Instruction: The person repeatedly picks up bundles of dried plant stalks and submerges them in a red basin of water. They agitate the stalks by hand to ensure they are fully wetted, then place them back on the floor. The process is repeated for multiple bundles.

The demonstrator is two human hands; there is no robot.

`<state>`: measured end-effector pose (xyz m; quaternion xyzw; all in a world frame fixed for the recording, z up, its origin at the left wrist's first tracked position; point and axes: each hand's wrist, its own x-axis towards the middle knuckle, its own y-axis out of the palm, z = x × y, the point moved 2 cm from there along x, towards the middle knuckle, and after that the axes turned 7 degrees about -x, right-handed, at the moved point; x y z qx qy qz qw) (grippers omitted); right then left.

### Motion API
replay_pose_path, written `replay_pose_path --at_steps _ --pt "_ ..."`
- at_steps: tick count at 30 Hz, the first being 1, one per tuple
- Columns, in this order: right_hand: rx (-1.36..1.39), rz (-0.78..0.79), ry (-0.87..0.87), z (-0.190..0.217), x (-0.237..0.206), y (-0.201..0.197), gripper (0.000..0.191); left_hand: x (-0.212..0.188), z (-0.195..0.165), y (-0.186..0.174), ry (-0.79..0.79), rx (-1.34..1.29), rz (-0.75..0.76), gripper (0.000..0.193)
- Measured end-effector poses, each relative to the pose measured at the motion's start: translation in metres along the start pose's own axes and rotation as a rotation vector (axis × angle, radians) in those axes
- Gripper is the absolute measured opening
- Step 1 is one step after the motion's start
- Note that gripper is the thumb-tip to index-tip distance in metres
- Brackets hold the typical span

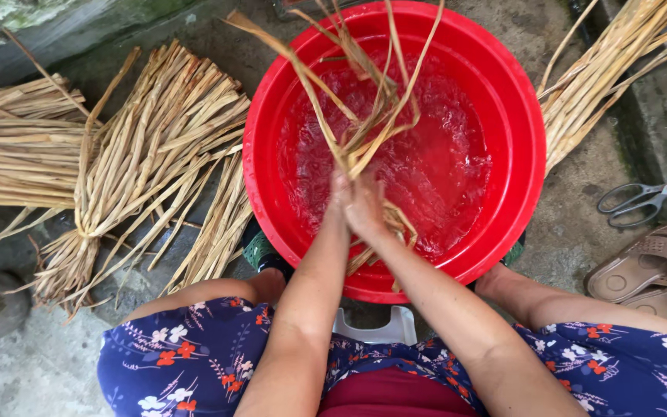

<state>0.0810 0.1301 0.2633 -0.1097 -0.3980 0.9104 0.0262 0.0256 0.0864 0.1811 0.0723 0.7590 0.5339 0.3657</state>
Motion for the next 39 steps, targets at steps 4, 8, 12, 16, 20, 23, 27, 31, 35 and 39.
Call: replay_pose_path --at_steps 4,8,12,16,20,23,27,31,35,39 --pt "-0.151 -0.166 0.218 -0.097 0.036 -0.012 0.060 0.010 0.047 -0.008 -0.076 0.381 -0.079 0.058" --pt "0.286 -0.021 0.231 -0.145 0.051 -0.023 0.068 0.001 0.064 0.021 0.085 0.852 -0.256 0.061" --pt "0.966 0.261 0.646 -0.142 0.057 -0.069 0.069 -0.026 0.065 0.051 -0.034 1.180 -0.329 0.053" --pt "0.676 0.236 0.483 -0.131 0.060 -0.088 0.071 -0.047 0.099 0.051 -0.322 2.155 0.019 0.045" --pt "0.391 0.348 0.584 -0.142 0.049 -0.069 0.050 -0.041 0.114 0.033 -0.261 1.681 0.360 0.077" --pt "0.554 -0.054 0.615 -0.128 0.035 -0.064 0.041 -0.023 0.075 0.013 -0.366 0.903 0.039 0.080" --pt "0.400 -0.027 0.527 -0.043 0.013 -0.032 0.033 -0.007 0.008 -0.005 -0.119 0.376 -0.341 0.078" --pt "-0.526 -0.333 -0.096 0.021 -0.001 -0.025 0.040 -0.004 0.007 -0.004 0.056 0.120 -0.123 0.069" --pt "0.038 -0.168 0.292 -0.035 0.031 -0.049 0.031 -0.004 0.052 0.006 -0.056 0.125 -0.122 0.061" --pt "0.223 -0.314 0.398 -0.064 0.034 -0.042 0.033 -0.013 0.052 0.028 -0.124 0.096 -0.083 0.064"
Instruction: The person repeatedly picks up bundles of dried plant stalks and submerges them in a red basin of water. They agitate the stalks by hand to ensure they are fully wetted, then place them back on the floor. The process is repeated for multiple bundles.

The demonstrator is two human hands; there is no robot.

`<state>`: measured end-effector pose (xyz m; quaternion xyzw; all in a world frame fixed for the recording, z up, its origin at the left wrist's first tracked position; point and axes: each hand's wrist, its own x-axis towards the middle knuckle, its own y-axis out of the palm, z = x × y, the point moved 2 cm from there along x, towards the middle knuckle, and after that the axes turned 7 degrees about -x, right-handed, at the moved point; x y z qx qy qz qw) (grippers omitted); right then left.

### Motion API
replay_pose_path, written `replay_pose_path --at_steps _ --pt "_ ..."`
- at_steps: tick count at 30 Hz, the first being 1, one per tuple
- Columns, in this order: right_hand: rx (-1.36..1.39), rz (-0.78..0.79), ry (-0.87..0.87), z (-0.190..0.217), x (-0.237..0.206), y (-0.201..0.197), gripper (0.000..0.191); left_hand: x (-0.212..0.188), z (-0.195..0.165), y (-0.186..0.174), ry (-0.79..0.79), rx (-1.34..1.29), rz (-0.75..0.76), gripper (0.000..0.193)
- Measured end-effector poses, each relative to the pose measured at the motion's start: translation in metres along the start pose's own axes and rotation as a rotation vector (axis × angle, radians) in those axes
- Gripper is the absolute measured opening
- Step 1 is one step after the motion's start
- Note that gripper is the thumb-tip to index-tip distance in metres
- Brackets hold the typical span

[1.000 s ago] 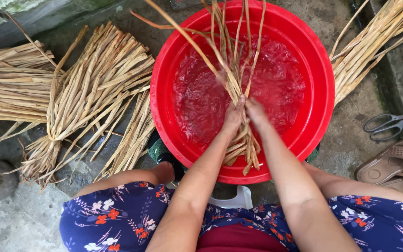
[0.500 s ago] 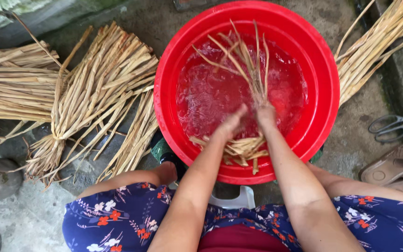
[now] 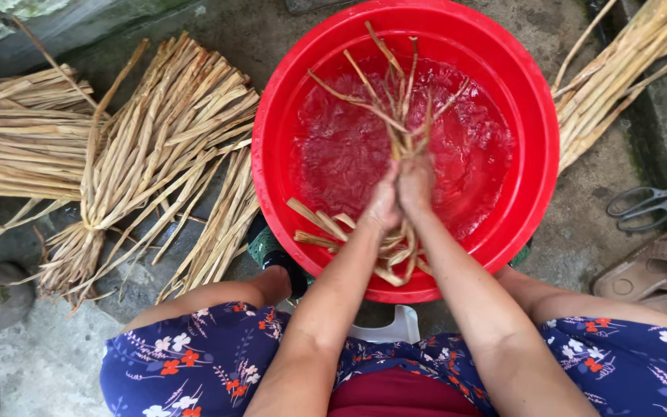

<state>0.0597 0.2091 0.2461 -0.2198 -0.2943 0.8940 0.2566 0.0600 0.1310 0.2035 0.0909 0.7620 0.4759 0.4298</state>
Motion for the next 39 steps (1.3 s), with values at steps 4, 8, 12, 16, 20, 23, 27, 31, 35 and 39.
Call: replay_pose_path --at_steps 4,8,12,16,20,23,27,31,35,39 --pt "-0.041 0.442 -0.090 0.017 -0.052 0.040 0.041 -0.028 -0.048 0.013 0.164 0.122 -0.176 0.079" --pt "-0.170 0.322 -0.208 0.021 -0.048 0.029 0.058 -0.039 -0.052 0.025 0.101 0.062 -0.272 0.072" --pt "-0.385 0.251 -0.161 -0.013 0.012 -0.007 0.069 -0.026 -0.014 0.038 0.080 0.409 -0.098 0.060" --pt "-0.026 0.457 0.227 -0.050 0.050 -0.031 0.078 -0.025 0.023 0.031 0.006 0.951 -0.256 0.050" --pt "0.641 0.418 0.196 -0.068 0.061 -0.034 0.058 -0.039 0.054 0.020 -0.172 1.652 -0.036 0.044" --pt "0.364 0.578 0.197 -0.088 0.061 -0.026 0.053 -0.041 0.064 0.010 -0.256 1.753 0.254 0.048" --pt "0.450 0.476 0.294 -0.090 0.052 -0.021 0.046 -0.020 0.039 -0.009 -0.257 1.262 0.184 0.056" --pt "0.224 0.323 0.253 -0.020 -0.001 -0.002 0.039 -0.001 -0.009 -0.037 -0.125 0.507 -0.180 0.078" --pt "0.208 0.268 -0.326 0.052 -0.089 0.028 0.067 -0.005 -0.028 -0.044 0.170 0.131 0.156 0.089" --pt "0.035 0.102 -0.295 0.044 -0.051 0.015 0.058 -0.010 0.004 -0.030 0.101 0.092 0.034 0.082"
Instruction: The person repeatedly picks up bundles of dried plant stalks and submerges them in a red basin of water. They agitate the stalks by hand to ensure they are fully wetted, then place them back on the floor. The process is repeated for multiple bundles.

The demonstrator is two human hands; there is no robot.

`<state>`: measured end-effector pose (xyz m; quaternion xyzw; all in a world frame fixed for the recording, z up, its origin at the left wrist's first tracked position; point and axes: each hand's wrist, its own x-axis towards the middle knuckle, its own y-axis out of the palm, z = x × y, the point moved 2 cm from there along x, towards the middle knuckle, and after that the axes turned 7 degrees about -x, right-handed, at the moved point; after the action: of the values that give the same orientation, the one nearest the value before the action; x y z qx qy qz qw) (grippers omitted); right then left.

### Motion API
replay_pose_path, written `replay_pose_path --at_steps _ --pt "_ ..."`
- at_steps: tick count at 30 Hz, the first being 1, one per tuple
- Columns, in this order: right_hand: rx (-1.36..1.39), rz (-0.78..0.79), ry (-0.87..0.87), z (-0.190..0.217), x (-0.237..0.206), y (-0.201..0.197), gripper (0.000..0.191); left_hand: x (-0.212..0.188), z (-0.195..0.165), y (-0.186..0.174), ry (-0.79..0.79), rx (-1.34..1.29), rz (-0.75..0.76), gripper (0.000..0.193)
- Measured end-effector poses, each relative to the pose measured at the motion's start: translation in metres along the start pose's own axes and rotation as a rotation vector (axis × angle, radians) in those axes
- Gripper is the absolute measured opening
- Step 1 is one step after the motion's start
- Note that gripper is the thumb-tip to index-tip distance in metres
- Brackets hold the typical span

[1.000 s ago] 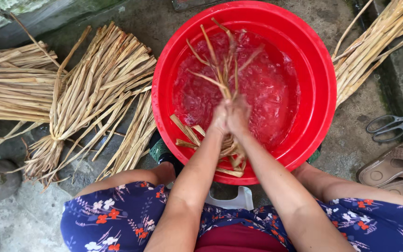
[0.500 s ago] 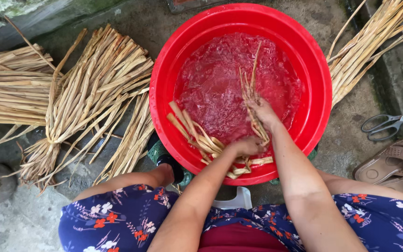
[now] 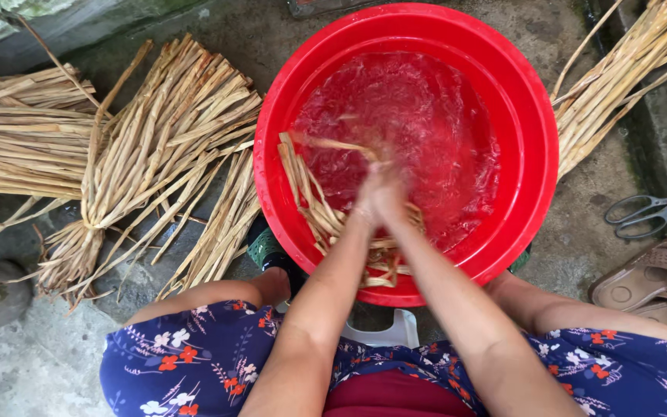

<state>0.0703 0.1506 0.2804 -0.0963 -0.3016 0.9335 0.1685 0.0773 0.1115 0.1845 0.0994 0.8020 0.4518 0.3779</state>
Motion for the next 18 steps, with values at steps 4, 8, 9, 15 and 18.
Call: replay_pose_path --at_steps 4,8,9,15,18 --pt "0.037 -0.062 0.190 -0.039 0.051 -0.042 0.053 -0.002 0.014 0.032 -0.140 0.034 -0.069 0.074" --pt "0.067 0.219 0.326 -0.009 0.010 -0.012 0.056 -0.008 -0.033 0.029 0.000 -0.007 -0.092 0.080" --pt "0.051 0.358 0.370 -0.001 -0.009 0.002 0.057 -0.011 -0.043 0.021 -0.007 -0.040 -0.195 0.079" --pt "0.294 0.196 0.241 -0.053 -0.001 0.033 0.051 -0.009 -0.015 0.003 0.025 0.012 -0.197 0.063" --pt "0.877 0.060 0.311 -0.090 0.030 0.024 0.051 0.001 0.015 0.008 -0.095 0.025 -0.236 0.068"
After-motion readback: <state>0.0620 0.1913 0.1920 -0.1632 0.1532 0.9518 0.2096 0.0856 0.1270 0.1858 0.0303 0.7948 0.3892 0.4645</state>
